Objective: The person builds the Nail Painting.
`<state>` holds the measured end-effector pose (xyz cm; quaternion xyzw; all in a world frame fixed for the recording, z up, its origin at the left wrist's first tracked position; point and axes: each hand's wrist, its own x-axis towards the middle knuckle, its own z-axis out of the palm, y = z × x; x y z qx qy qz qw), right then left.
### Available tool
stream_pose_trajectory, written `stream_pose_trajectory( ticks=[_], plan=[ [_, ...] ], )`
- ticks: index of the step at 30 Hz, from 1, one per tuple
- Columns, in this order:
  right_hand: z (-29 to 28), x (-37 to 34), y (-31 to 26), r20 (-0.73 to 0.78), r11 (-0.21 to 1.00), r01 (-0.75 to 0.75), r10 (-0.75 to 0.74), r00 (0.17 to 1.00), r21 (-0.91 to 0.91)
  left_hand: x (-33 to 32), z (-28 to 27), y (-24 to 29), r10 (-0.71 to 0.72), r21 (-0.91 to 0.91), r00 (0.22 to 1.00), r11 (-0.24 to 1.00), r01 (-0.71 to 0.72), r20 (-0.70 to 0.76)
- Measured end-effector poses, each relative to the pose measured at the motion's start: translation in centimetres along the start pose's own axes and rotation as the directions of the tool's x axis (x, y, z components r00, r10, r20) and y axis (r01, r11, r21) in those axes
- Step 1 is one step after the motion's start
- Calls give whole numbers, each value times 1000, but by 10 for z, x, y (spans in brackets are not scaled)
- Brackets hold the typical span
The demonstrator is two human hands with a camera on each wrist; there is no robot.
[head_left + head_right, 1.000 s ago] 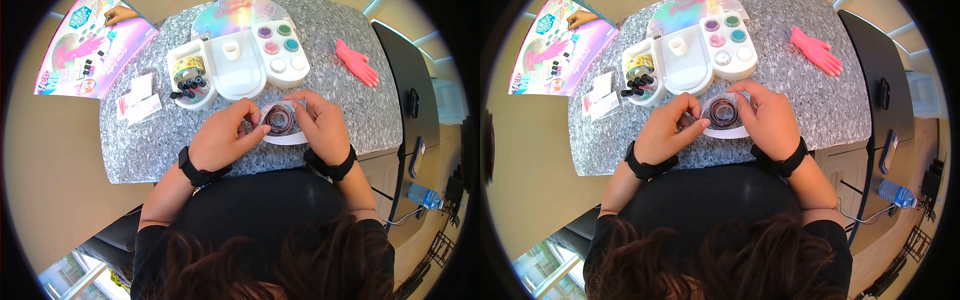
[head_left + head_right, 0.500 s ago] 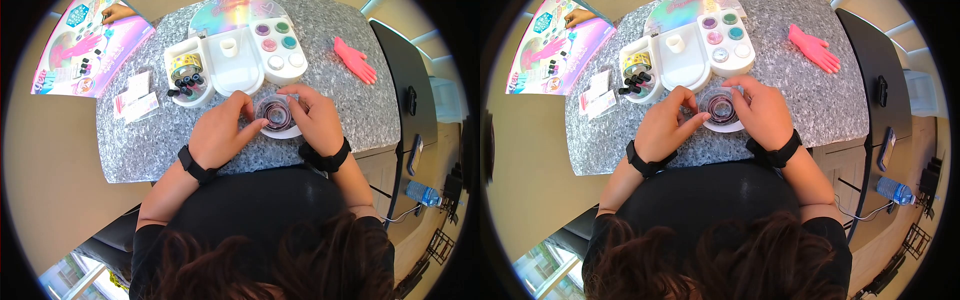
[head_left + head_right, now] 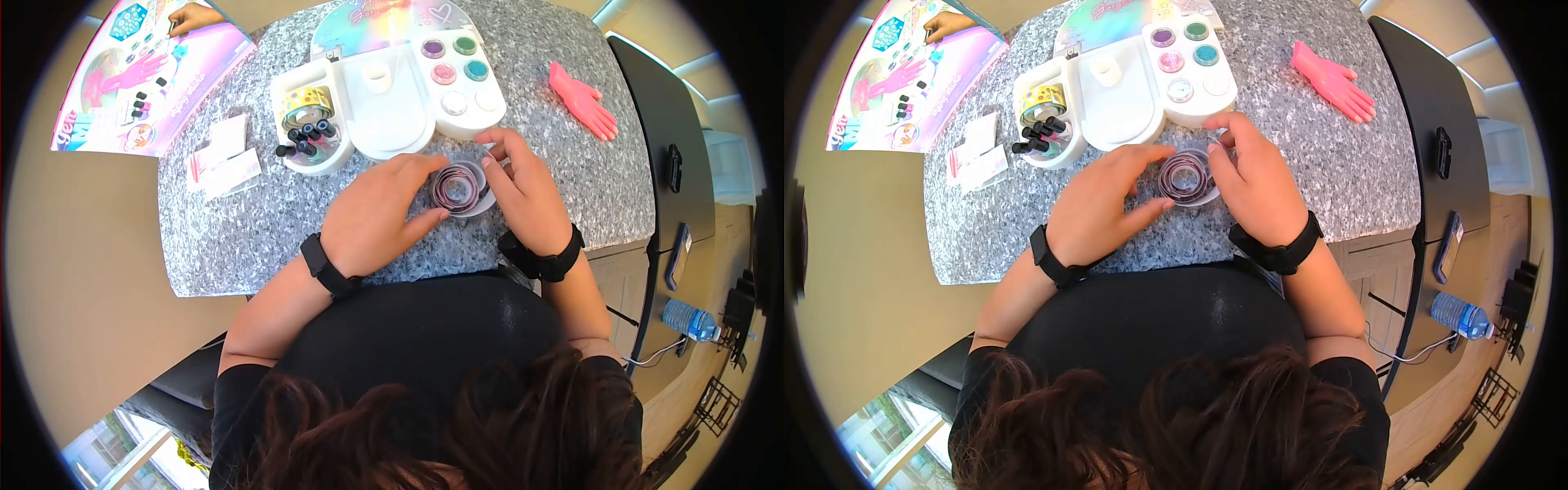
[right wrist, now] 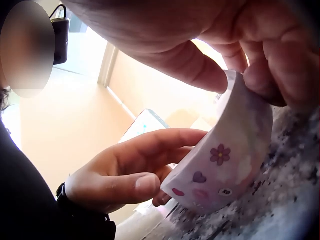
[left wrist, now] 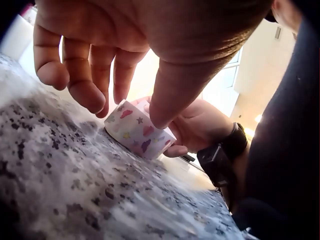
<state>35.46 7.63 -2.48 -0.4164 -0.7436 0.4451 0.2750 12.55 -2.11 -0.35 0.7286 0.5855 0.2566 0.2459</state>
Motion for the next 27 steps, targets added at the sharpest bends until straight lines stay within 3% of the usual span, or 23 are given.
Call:
stream_pose_trajectory(
  ticks=[4, 7, 9, 12, 15, 19, 21, 23, 25, 27],
  plan=[
    [0, -3, -7, -4, 997, -79, 79, 997, 7, 1, 3, -2, 20, -48, 1000, 999, -20, 5],
    [1, -6, -10, -46, 999, -44, 44, 998, 20, 1, 2, -2, 16, -42, 1000, 999, -16, 3],
    [-4, -9, -21, 56, 991, 11, -4, 998, -134, 1, 1, -1, 14, -29, 1000, 999, -14, -3],
    [-5, -5, -22, 165, 980, 75, -44, 985, -183, 0, 1, -2, -100, -31, 994, 994, 101, 37],
    [3, 1, -18, 116, 981, 109, -91, 989, -163, -3, -1, -4, -96, -32, 995, 995, 95, -24],
    [5, 6, -24, 119, 974, 134, -113, 986, -182, -13, -49, 20, -133, 0, 940, 990, 140, -313],
    [5, 8, -25, 146, 974, 107, -79, 986, -200, -18, -78, 15, -142, 38, 844, 981, 188, -517],
    [5, 8, -24, 162, 966, 130, -94, 982, -223, -13, -103, -3, -204, 51, 769, 955, 293, -606],
    [5, 9, -25, 175, 956, 150, -108, 979, -252, -6, -119, -45, -220, 134, 823, 933, 335, -524],
    [6, 10, -31, 205, 948, 139, -80, 975, -287, -2, -121, -93, -212, 7, 901, 973, 232, -378]
  ],
)
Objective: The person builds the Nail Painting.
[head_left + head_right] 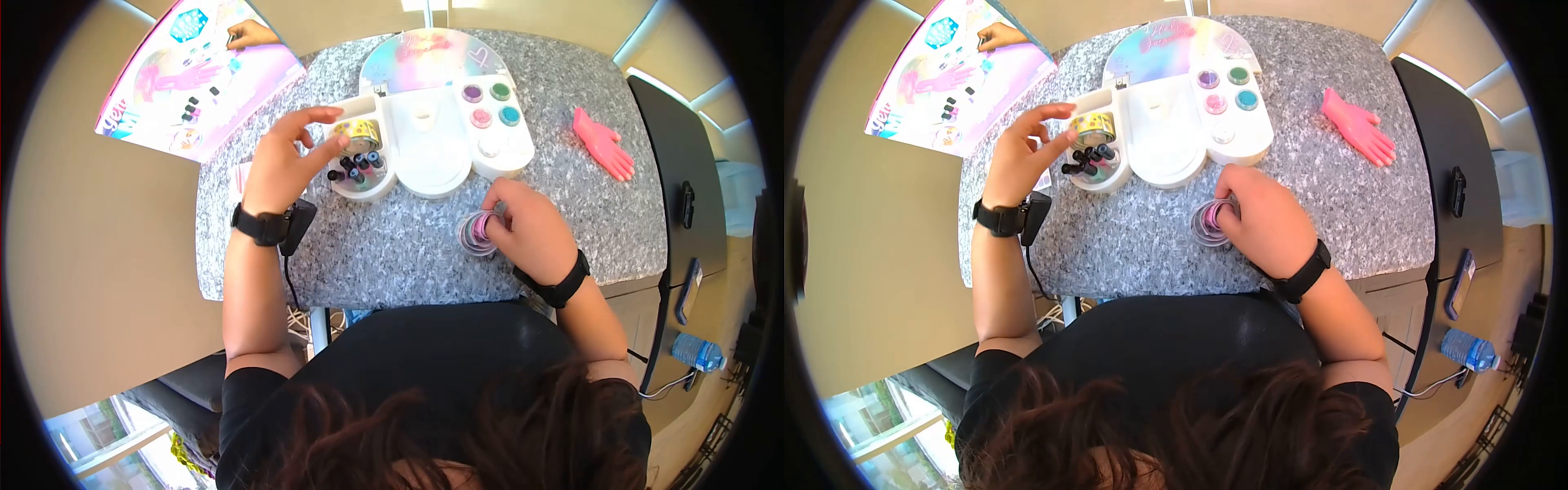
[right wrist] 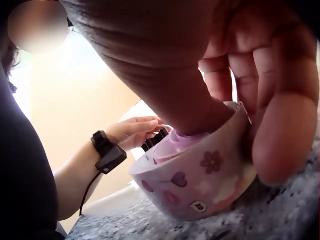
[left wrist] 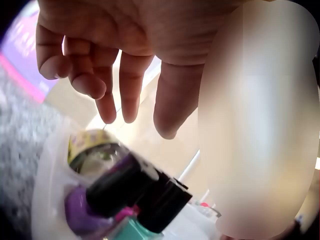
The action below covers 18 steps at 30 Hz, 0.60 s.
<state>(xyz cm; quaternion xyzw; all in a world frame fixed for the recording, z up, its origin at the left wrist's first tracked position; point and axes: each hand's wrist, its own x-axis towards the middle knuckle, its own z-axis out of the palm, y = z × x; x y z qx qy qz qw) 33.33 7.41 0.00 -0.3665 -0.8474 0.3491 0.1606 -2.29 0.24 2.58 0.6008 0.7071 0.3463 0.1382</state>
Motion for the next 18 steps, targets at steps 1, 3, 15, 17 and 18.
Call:
stream_pose_trajectory(
  ticks=[1, 3, 15, 17, 18],
  plan=[
    [-3, 1, -6, 33, 997, -64, 63, 997, 44, 4, 2, -6, -55, -82, 994, 995, 63, 93],
    [-1, 2, 1, 23, 993, -52, 50, 998, 107, 9, 7, -17, -78, -167, 981, 980, 108, 178],
    [-34, 28, -26, 353, 805, -216, 10, 936, 552, 21, 0, -25, -242, -267, 940, 915, 303, 240],
    [-35, 34, -25, 325, 783, -170, -44, 945, 598, 21, -2, -28, -195, -253, 951, 933, 255, 238],
    [-39, 37, -28, 325, 797, -169, -36, 945, 580, 22, -1, -32, -194, -251, 951, 934, 254, 239]
  ],
)
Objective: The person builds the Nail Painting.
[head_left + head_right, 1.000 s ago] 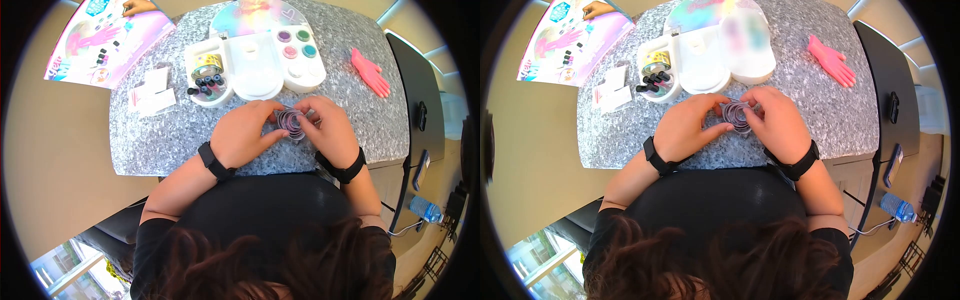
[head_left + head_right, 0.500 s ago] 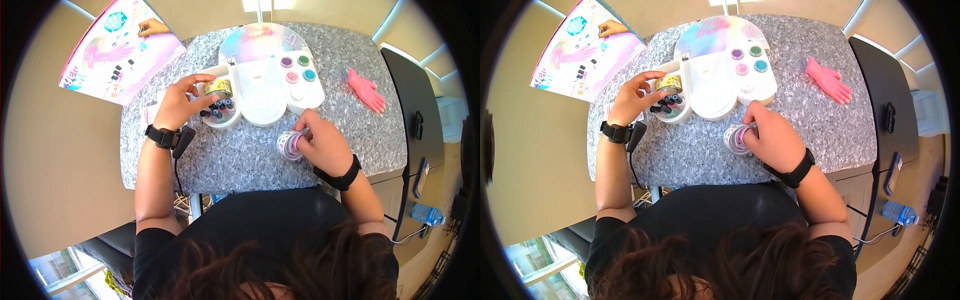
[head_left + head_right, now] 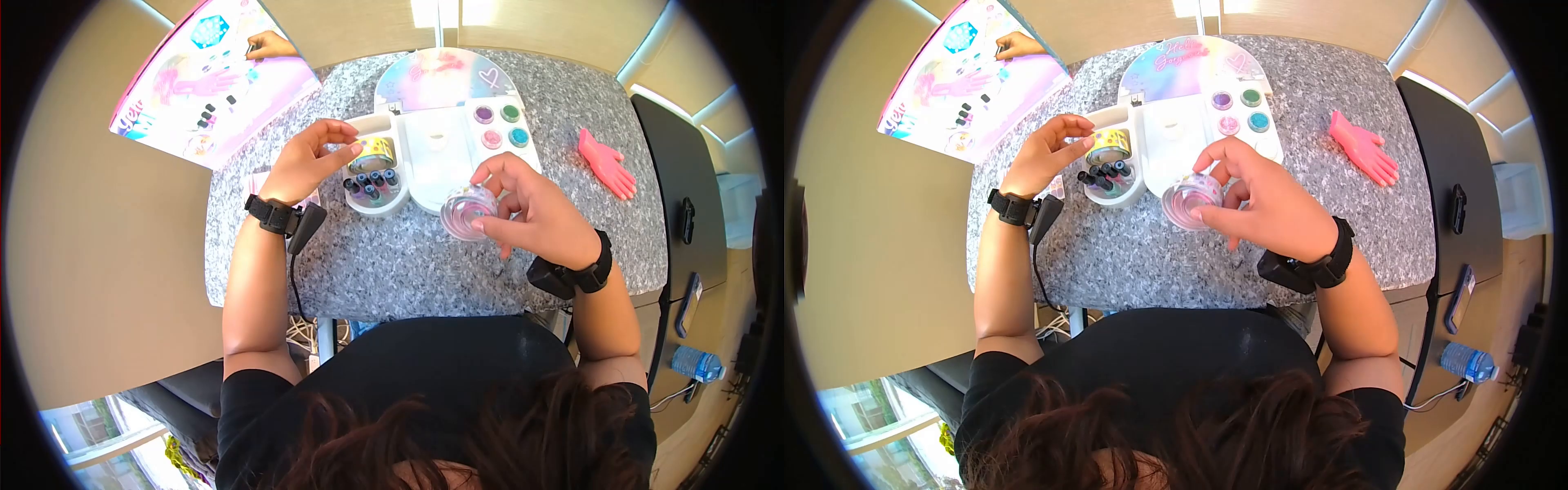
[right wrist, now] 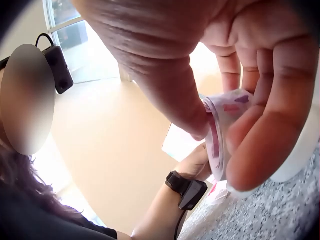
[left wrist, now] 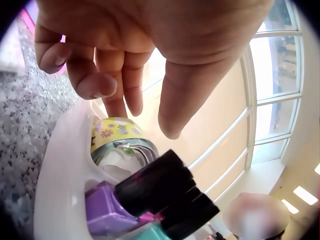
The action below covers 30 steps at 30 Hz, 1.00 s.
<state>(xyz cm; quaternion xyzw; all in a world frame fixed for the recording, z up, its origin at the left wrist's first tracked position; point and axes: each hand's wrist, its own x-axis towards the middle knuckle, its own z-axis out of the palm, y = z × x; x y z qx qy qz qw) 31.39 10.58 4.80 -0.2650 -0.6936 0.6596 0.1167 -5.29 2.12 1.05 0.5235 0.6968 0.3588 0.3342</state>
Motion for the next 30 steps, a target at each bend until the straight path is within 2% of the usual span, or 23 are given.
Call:
stream_pose_trajectory(
  ticks=[2, 6, 8, 9, 11, 12, 14, 16, 18, 20, 21, 23, 24, 26, 27, 28, 30],
  plan=[
    [1, 2, -4, -8, 1000, -6, 6, 1000, -21, 5, 0, -9, 10, -81, 997, 997, -5, 71],
    [2, 0, -2, -10, 999, 32, -31, 999, 5, 8, -3, -4, 58, -22, 995, 998, -56, 78],
    [2, 0, 4, -13, 999, 50, -50, 999, 17, 7, -10, 18, -195, 171, 967, 971, 167, 165],
    [3, 1, 9, -21, 996, 62, -60, 998, 70, 6, -9, 20, -196, 174, 966, 971, 166, 168],
    [2, 2, 17, -27, 990, 73, -70, 997, 125, 4, -6, 23, -163, 1, 961, 986, 167, 222],
    [2, 2, 20, -13, 983, 95, -94, 996, 158, 5, -5, 19, -166, 3, 961, 986, 169, 222],
    [0, 2, 22, -1, 973, 120, -122, 993, 196, 10, -5, 6, -62, -37, 971, 997, 73, 233],
    [-2, 2, 21, 12, 933, 39, -46, 999, 357, 12, -7, 4, -80, -28, 968, 996, 89, 239],
    [-2, 9, 19, -2, 934, 70, -74, 997, 350, 12, -5, 2, -92, -28, 966, 994, 102, 240],
    [0, 20, 17, -11, 934, 102, -105, 994, 342, 8, -1, 2, -23, -207, 990, 977, 52, 140],
    [2, 28, 15, -34, 935, 170, -168, 985, 311, 7, -4, 2, -24, -205, 991, 977, 52, 134],
    [6, 47, 7, -66, 927, 269, -261, 963, 260, 1, -11, -1, -143, -341, 978, 921, 188, 152],
    [9, 56, 1, -60, 926, 273, -266, 962, 261, 0, -9, -4, -145, -340, 979, 922, 186, 144],
    [15, 73, -11, -76, 919, 211, -196, 978, 333, -6, 5, -13, -219, -652, 974, 732, 199, 53],
    [16, 86, -11, -45, 931, 151, -145, 988, 333, -11, 8, -8, -219, -699, 974, 689, 191, 51],
    [18, 97, -10, -39, 932, 153, -149, 988, 329, -16, 13, -1, -218, -701, 975, 688, 185, 43],
    [23, 115, -11, -27, 942, 38, -31, 999, 334, -21, 19, 7, -301, -764, 953, 619, 184, -15]
  ],
)
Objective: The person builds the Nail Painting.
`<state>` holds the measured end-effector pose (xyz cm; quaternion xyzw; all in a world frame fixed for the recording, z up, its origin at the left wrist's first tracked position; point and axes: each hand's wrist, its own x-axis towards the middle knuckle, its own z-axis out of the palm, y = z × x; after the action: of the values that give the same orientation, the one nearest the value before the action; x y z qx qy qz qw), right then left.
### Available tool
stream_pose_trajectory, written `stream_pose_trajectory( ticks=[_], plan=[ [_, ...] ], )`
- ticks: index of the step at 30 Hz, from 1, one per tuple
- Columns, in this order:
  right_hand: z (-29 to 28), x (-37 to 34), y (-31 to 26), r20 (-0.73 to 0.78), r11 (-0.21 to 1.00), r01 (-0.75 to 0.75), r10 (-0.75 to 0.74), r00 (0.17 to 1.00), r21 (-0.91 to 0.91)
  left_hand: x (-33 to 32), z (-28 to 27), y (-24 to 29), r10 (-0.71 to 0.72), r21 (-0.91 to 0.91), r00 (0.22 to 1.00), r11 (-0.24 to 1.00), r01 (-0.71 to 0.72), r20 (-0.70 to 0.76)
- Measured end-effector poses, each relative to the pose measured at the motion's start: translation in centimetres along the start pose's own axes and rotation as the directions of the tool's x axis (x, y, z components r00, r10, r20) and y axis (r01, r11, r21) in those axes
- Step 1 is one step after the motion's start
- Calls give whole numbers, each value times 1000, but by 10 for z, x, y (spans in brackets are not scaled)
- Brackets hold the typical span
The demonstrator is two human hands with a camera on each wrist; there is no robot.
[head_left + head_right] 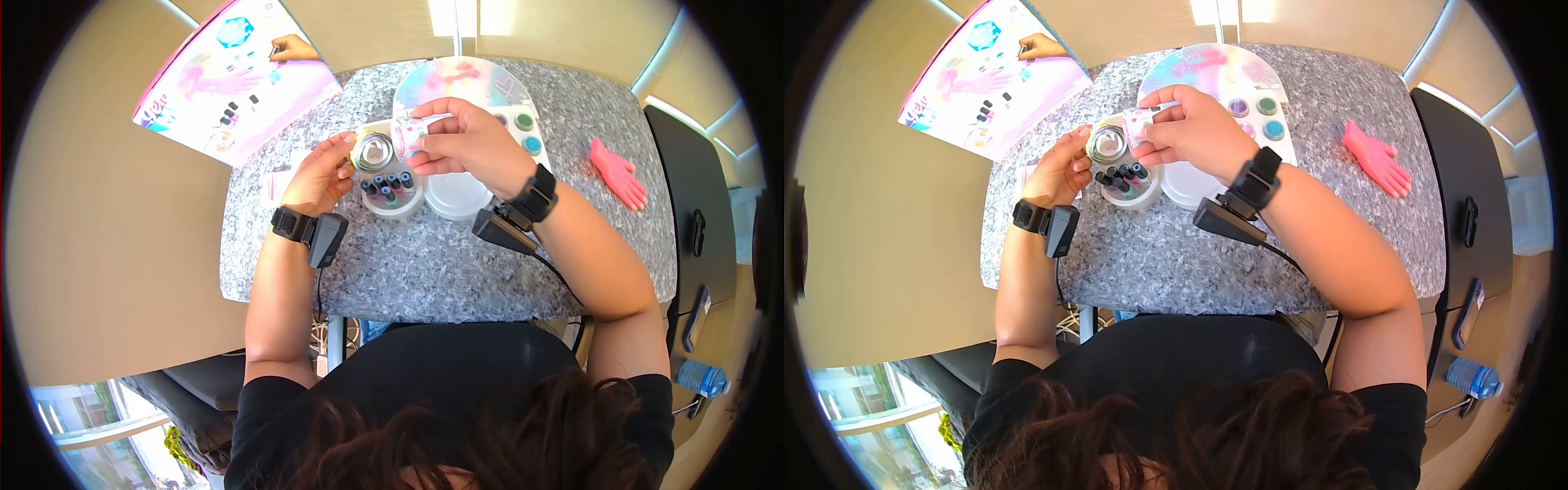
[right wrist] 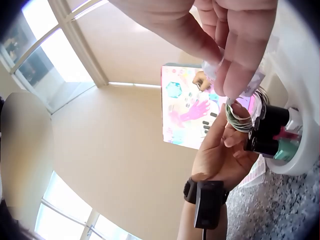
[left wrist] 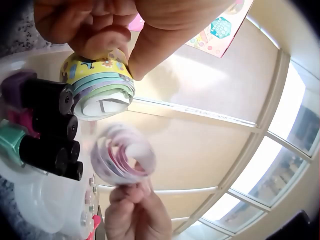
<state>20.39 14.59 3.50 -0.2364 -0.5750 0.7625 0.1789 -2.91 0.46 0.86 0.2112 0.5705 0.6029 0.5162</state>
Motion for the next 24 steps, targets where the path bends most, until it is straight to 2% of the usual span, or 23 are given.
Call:
stream_pose_trajectory(
  ticks=[1, 6, 9, 11, 12, 13, 14, 16, 17, 18, 19, 20, 22, 23, 24],
  plan=[
    [5, 4, -1, -15, 1000, -20, 19, 1000, -13, 3, -9, -5, 27, -30, 997, 999, -25, 74],
    [14, 20, 9, 7, 991, -112, 112, 994, 67, -7, -14, -9, 13, -72, 998, 997, -8, 63],
    [12, 26, 16, 24, 984, -158, 157, 987, 82, -2, -21, -12, -1, 23, 998, 1000, 0, 67],
    [12, 30, 17, 21, 982, -176, 175, 984, 72, 1, -27, -11, -17, 237, 996, 971, -3, 83],
    [11, 31, 17, 30, 989, -144, 145, 989, -14, 0, -24, -10, -19, 236, 996, 972, -1, 83],
    [10, 33, 17, 41, 989, -109, 114, 993, -98, -2, -20, -7, 4, 316, 1000, 949, -13, 31],
    [10, 34, 17, 41, 989, -110, 115, 993, -97, -4, -16, -5, 31, 395, 999, 918, -21, -18],
    [8, 37, 18, 42, 923, -87, 111, 993, -376, -5, -13, -5, 83, 457, 996, 887, -68, -14],
    [6, 40, 22, 42, 922, -88, 112, 993, -377, -6, -12, -5, 136, 515, 991, 850, -113, -7],
    [4, 43, 29, 16, 888, -5, 14, 1000, -460, -2, -16, -10, 137, 513, 991, 851, -114, -8],
    [4, 44, 31, -2, 839, 71, -86, 996, -540, 5, -22, -17, 256, 577, 967, 788, -215, 10],
    [3, 44, 31, 0, 838, 72, -86, 996, -541, 11, -27, -22, 370, 637, 928, 706, -308, 38],
    [3, 42, 28, 44, 671, 134, -149, 988, -730, 16, -32, -20, 398, 637, 915, 690, -345, 65],
    [2, 42, 29, 44, 671, 134, -149, 988, -729, 17, -34, -18, 424, 635, 901, 672, -381, 92],
    [1, 43, 30, 84, 622, 170, -166, 983, -764, 12, -33, -10, 425, 637, 901, 670, -382, 93]
  ],
)
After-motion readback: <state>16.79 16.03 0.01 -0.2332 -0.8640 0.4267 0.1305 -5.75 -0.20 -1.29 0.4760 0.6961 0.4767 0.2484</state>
